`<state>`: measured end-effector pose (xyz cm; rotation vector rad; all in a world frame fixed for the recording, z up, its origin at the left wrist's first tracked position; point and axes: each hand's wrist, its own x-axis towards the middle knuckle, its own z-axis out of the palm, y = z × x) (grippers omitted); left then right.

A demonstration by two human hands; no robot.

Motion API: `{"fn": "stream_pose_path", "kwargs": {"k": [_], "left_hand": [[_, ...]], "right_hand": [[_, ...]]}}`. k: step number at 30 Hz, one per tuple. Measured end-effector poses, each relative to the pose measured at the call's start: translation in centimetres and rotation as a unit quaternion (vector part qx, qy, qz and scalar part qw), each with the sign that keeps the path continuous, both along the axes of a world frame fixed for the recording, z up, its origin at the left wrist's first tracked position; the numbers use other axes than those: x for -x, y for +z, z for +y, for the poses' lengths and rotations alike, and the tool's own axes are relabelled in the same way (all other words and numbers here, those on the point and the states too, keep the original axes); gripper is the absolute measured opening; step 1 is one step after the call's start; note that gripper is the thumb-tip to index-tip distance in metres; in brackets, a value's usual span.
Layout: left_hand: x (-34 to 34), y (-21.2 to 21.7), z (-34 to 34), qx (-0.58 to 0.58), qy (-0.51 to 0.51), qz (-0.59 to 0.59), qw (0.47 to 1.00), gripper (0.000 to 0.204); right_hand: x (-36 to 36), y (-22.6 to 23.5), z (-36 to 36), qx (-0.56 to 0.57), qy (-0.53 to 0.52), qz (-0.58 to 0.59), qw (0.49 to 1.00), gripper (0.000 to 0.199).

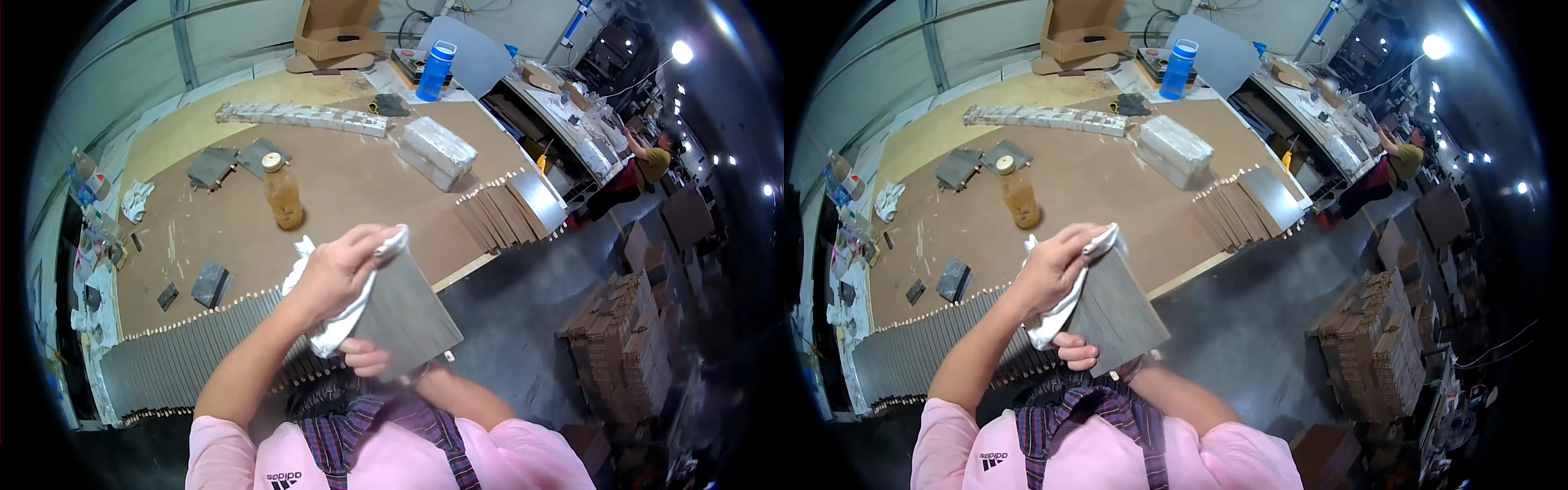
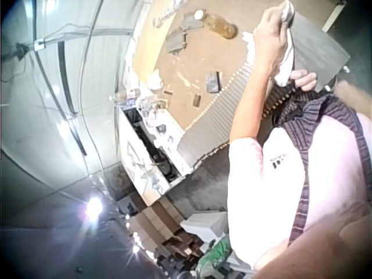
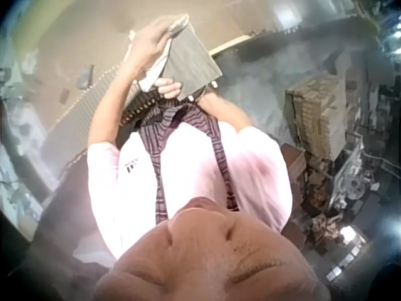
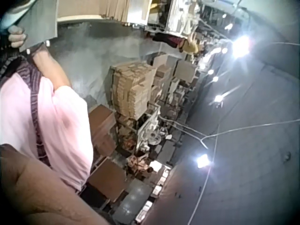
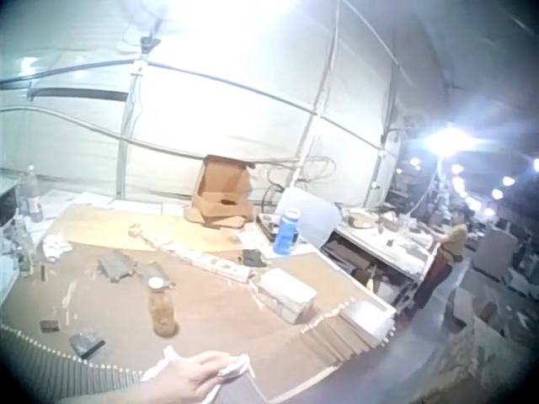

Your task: The person wipes a tile with a cloth, applies liquid from a bottle, and sands the edges and surfaces of the item with a block before placing it into a row.

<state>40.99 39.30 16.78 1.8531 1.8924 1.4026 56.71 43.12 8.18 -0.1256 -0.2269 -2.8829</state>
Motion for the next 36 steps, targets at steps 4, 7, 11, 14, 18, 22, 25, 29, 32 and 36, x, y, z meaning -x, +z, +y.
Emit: {"fn": "stream_pose_path", "kwargs": {"k": [4,7,11,14,18,22,25,29,32,36], "left_hand": [[3.8,-2.9,-0.1,0.068,0.092,-0.154,0.981,0.023],[5.0,-2.4,-1.8,-0.042,0.157,-0.196,0.967,0.024],[6.9,0.7,-5.7,-0.12,0.204,-0.295,0.926,0.025],[9.9,1.7,-11.1,-0.216,0.251,-0.302,0.894,0.03],[7.7,4.7,-13.8,-0.295,0.24,-0.326,0.866,0.032],[6.1,4.5,-15.9,-0.24,0.268,-0.244,0.901,0.033],[5.1,4.0,-16.1,-0.23,0.303,-0.303,0.874,0.028],[5.8,2.3,-19.1,-0.181,0.325,-0.297,0.879,0.034],[4.3,1.9,-20.3,-0.197,0.354,-0.291,0.867,0.036],[3.7,1.6,-18.4,-0.172,0.334,-0.335,0.864,0.033]], "right_hand": [[0.9,-0.7,0.6,-0.016,0.08,0.145,0.986,0.042],[-0.1,3.6,1.8,-0.085,0.001,0.062,0.994,0.047],[-2.5,-0.1,10.8,-0.334,-0.239,-0.001,0.912,0.058],[-1.4,-0.3,16.5,-0.699,-0.428,-0.307,0.484,0.038],[-1.7,-2.8,24.1,-0.866,-0.287,-0.373,0.168,0.033],[-0.7,-5.9,28.3,-0.895,-0.19,-0.395,0.084,0.03],[-0.4,-6.5,29.4,-0.886,-0.121,-0.439,0.091,0.03],[-1.0,-4.6,26.9,-0.883,-0.377,-0.279,0.021,0.025],[-4.5,-3.0,23.6,-0.756,-0.542,-0.356,0.084,0.01],[-12.7,-5.9,26.8,-0.366,-0.677,-0.533,0.35,0.032]]}}
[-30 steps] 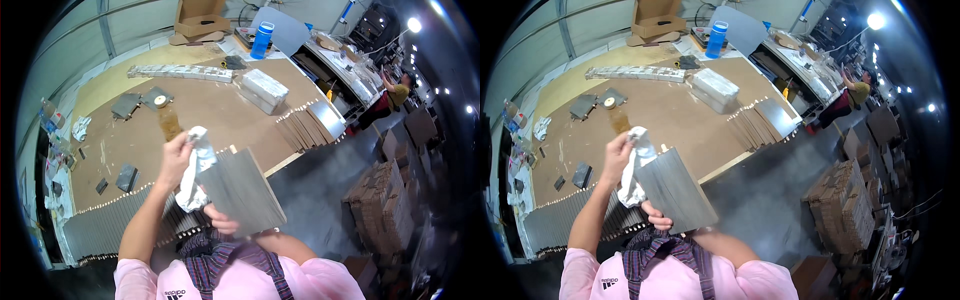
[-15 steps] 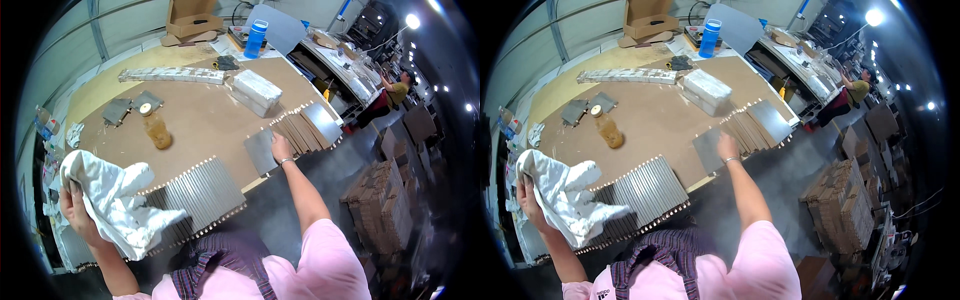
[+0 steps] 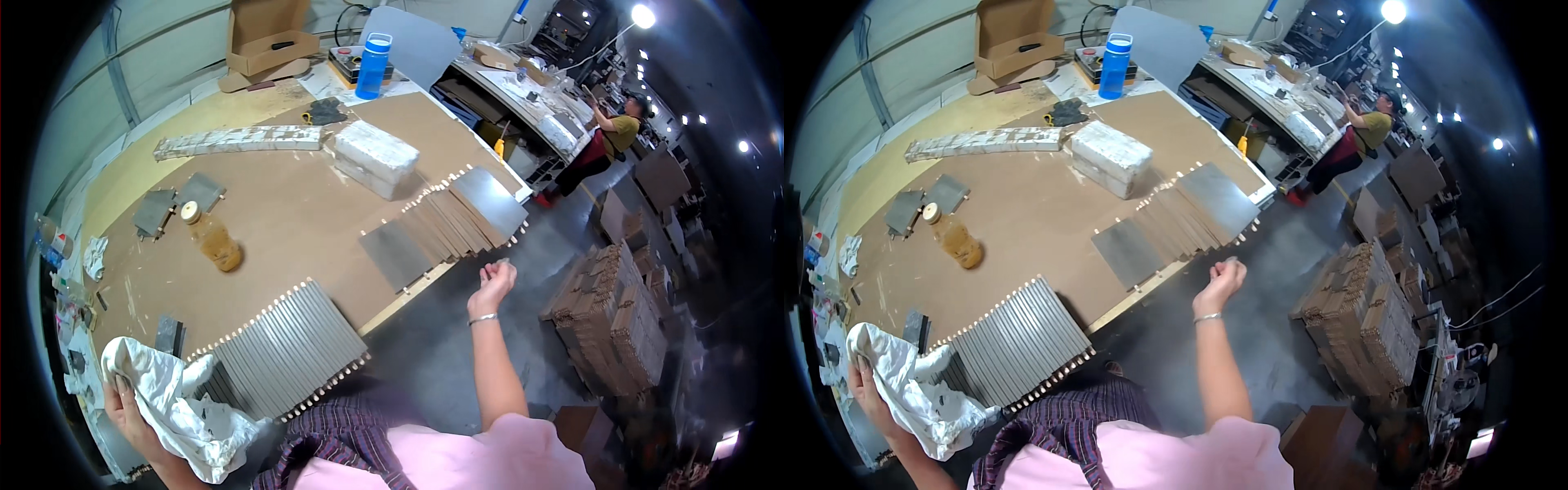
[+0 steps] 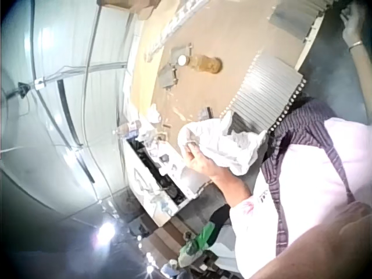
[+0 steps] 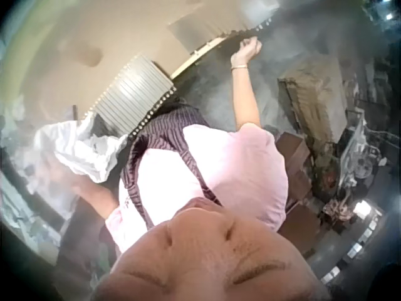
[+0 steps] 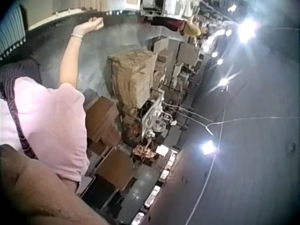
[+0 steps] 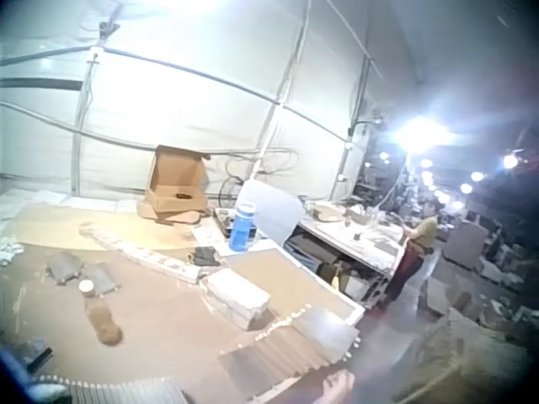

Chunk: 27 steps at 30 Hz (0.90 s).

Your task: The person wipes a tile with a cloth, applies liquid from a bottle, and sands the edges and surfaces of the item with a block before placing it into a row.

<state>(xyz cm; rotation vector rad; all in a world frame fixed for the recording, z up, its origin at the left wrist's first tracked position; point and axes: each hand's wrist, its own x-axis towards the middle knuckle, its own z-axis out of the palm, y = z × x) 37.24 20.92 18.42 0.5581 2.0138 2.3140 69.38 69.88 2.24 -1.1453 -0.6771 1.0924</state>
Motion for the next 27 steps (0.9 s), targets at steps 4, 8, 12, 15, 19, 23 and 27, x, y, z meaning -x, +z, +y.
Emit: {"fn": "stream_pose_path", "kwargs": {"k": [4,8,12,15,19,23,27], "left_hand": [[-0.4,0.5,3.7,-0.011,-0.089,-0.022,0.996,0.025],[-0.4,-0.7,4.8,0.002,-0.099,-0.005,0.995,0.031],[-0.7,-1.1,5.5,0.017,-0.122,0.016,0.992,0.035],[-1.3,-1.3,5.9,0.029,-0.124,0.009,0.992,0.034],[-1.8,-1.3,6.0,0.031,-0.137,0.008,0.99,0.032],[-1.9,-0.9,4.7,0.045,-0.114,0.038,0.992,0.032],[-1.8,-0.3,5.3,0.057,-0.099,0.028,0.993,0.031]], "right_hand": [[-3.1,-2.4,7.9,0.095,0.04,0.21,0.972,0.06],[1.2,-0.1,9.7,-0.003,0.124,0.284,0.951,0.055],[2.9,0.5,9.2,0.018,0.104,0.27,0.957,0.061],[3.4,0.9,9.0,0.007,0.11,0.268,0.957,0.064],[1.5,-0.6,10.1,0.009,0.056,0.231,0.971,0.048],[1.5,-0.8,3.3,0.131,-0.012,0.036,0.991,0.018],[6.1,2.8,-10.1,0.051,0.381,-0.095,0.918,0.019]]}}
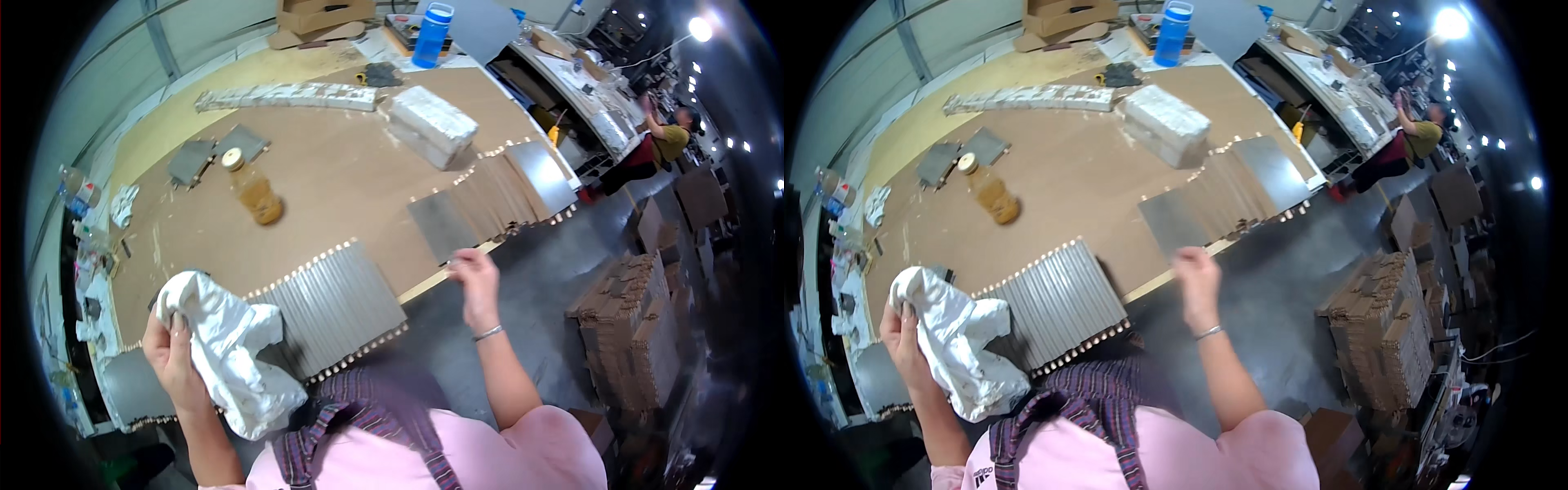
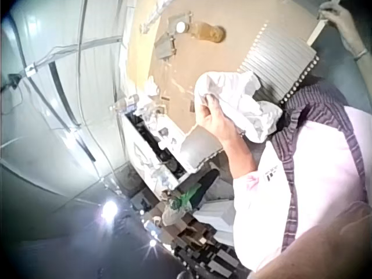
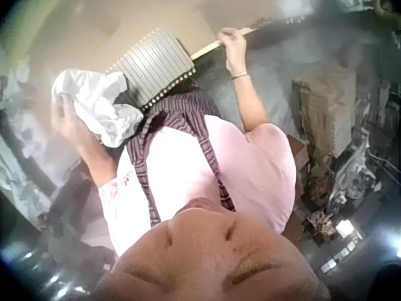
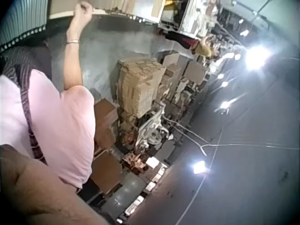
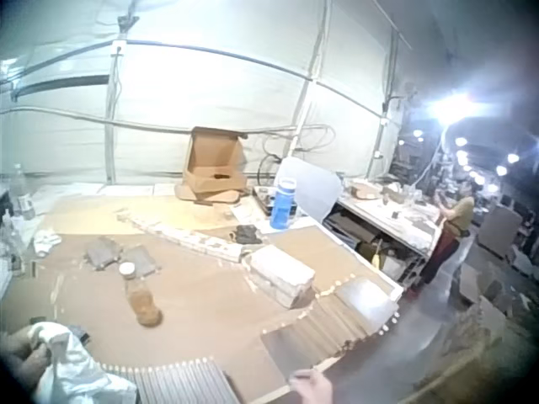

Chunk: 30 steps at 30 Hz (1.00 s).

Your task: The person wipes a tile with a cloth, applies liquid from a bottle, and sands the edges and surfaces of the item with a block before placing it into a row.

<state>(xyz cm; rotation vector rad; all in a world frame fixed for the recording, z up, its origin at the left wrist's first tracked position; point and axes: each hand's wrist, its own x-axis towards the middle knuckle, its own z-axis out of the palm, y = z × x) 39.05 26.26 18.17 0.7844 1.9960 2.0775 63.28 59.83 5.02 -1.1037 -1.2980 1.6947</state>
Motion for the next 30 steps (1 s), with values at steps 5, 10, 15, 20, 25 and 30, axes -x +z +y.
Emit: {"fn": "stream_pose_path", "kwargs": {"k": [5,10,15,20,25,30], "left_hand": [[-0.3,-0.2,0.9,-0.038,-0.029,-0.013,0.999,0.031],[-0.3,-0.3,0.2,-0.035,-0.023,-0.034,0.999,0.033],[-0.1,-1.1,0.0,-0.04,-0.045,-0.053,0.997,0.033],[-0.2,-0.4,0.8,-0.031,-0.035,-0.057,0.997,0.034],[-0.6,0.0,5.2,-0.042,-0.031,-0.046,0.998,0.04],[-6.8,-0.3,12.5,0.173,-0.325,0.487,0.792,0.059]], "right_hand": [[4.8,-0.7,-3.9,0.044,0.294,-0.061,0.953,0.042],[4.9,-1.3,-3.5,0.081,0.316,-0.096,0.941,0.025],[3.9,-2.6,-1.2,-0.006,0.289,-0.098,0.952,0.009],[2.1,-1.7,0.1,0.06,0.2,-0.038,0.977,0.022],[-0.2,7.9,-2.8,0.093,0.173,0.153,0.969,0.043],[3.1,10.4,-9.1,0.254,0.17,0.216,0.927,0.047]]}}
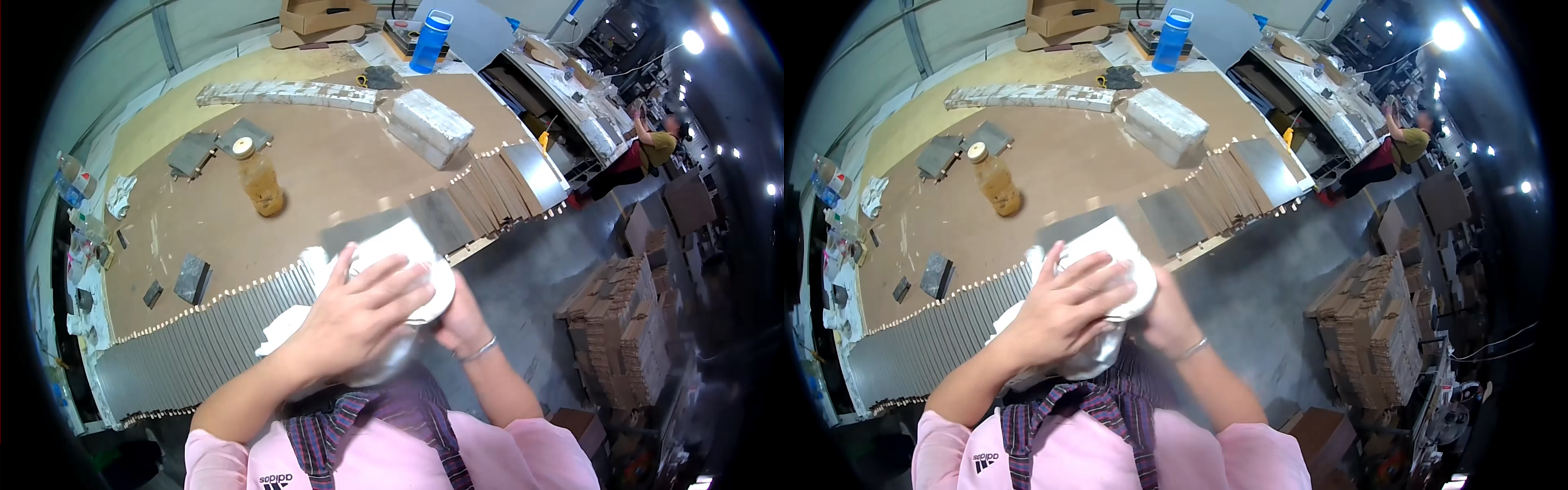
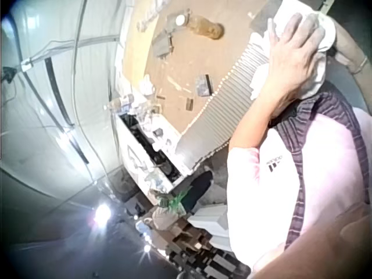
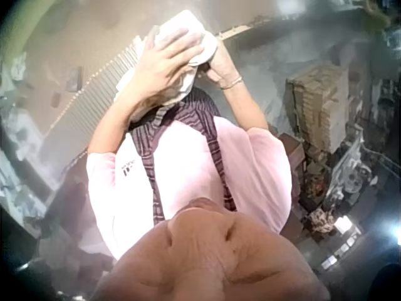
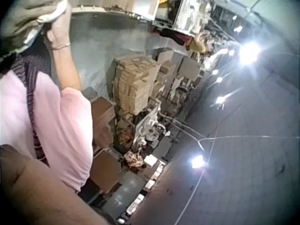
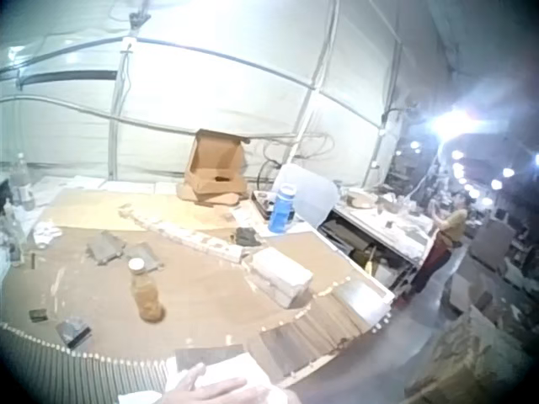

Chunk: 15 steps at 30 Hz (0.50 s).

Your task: The person wipes a tile with a cloth, applies liquid from a bottle, and sands the edges and surfaces of the item with a block before placing it into a row.

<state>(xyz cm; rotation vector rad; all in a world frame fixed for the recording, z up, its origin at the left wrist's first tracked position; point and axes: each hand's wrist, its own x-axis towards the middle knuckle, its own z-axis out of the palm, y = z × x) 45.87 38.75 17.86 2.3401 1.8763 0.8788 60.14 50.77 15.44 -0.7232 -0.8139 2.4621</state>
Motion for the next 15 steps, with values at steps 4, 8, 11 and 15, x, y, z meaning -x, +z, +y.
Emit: {"fn": "stream_pose_path", "kwargs": {"k": [4,8,11,15], "left_hand": [[5.0,-2.6,1.9,-0.09,0.062,0.017,0.994,0.041],[10.3,-3.1,1.1,-0.107,0.264,-0.264,0.922,0.038],[6.7,-2.5,1.2,-0.2,0.133,-0.121,0.963,0.042],[5.4,-2.0,1.9,-0.139,0.089,-0.022,0.986,0.051]], "right_hand": [[-1.9,-1.5,-1.3,-0.076,0.085,0.026,0.993,0.056],[-2.4,-0.9,-2.1,-0.055,0.01,0.029,0.998,0.061],[-1.6,-1.9,-1.6,-0.073,0.019,0.032,0.997,0.064],[-0.8,-1.4,-2.4,-0.077,0.036,0.04,0.996,0.064]]}}
